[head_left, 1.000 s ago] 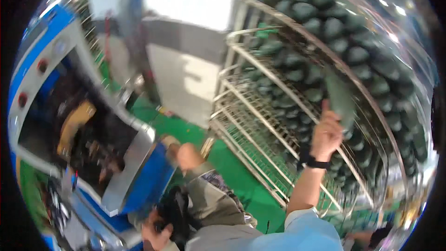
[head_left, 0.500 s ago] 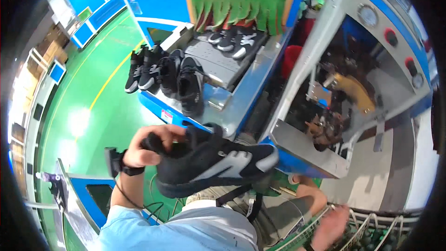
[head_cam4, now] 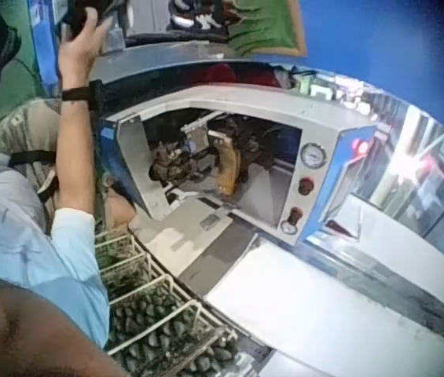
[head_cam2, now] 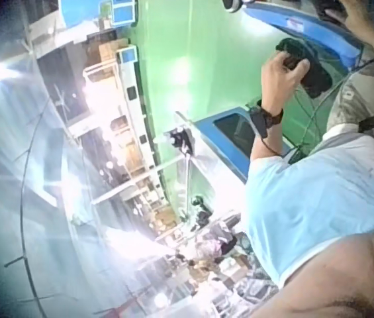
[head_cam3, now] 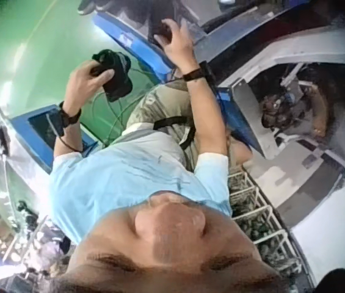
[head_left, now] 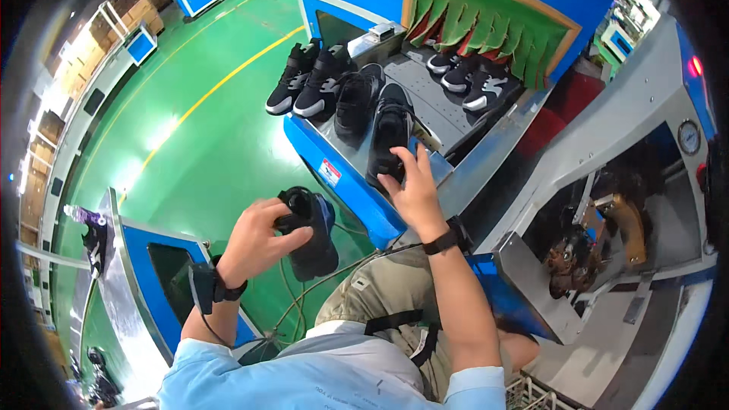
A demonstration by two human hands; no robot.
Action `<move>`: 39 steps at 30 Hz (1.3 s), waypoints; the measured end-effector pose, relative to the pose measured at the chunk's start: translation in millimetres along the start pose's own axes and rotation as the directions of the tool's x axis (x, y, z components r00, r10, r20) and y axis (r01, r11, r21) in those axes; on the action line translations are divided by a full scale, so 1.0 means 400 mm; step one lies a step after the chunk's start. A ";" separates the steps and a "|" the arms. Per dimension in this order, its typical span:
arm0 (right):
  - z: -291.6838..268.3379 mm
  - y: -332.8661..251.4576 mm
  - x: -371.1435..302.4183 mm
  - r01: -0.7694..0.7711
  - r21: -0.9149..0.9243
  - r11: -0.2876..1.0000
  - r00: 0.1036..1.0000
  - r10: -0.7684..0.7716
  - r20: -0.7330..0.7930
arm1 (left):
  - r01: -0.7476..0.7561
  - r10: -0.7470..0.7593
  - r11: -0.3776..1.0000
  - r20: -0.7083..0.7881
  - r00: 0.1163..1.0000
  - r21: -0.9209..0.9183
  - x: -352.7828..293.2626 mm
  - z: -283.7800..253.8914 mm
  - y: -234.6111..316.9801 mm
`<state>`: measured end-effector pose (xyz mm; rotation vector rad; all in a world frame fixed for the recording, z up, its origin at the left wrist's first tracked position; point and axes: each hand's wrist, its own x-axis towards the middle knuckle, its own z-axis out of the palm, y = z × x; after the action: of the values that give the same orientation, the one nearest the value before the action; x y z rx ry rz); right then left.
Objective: Operator places shoes and lasts into a shaping machine and then organizes items on a rack.
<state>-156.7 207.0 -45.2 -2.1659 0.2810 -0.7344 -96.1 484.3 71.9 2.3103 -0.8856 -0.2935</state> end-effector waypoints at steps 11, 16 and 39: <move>-0.233 -0.326 -0.325 0.091 -0.053 0.994 0.917 -0.063 0.394 | -0.056 0.152 0.972 0.428 0.891 -0.228 -0.065 0.092 0.059; -0.181 -0.318 -0.461 0.168 -0.152 0.974 0.916 -0.097 0.388 | 0.051 0.152 0.951 0.607 0.780 -0.304 -0.170 0.133 0.034; -0.033 -0.132 -0.550 -0.289 0.142 0.947 0.843 0.182 0.506 | 0.572 -0.566 0.820 -0.157 0.809 -0.011 -0.848 -0.323 -0.226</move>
<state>-344.3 326.8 -88.4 -1.9826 0.1874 -0.0568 -249.7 823.3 107.5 2.5494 -0.0941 -0.3438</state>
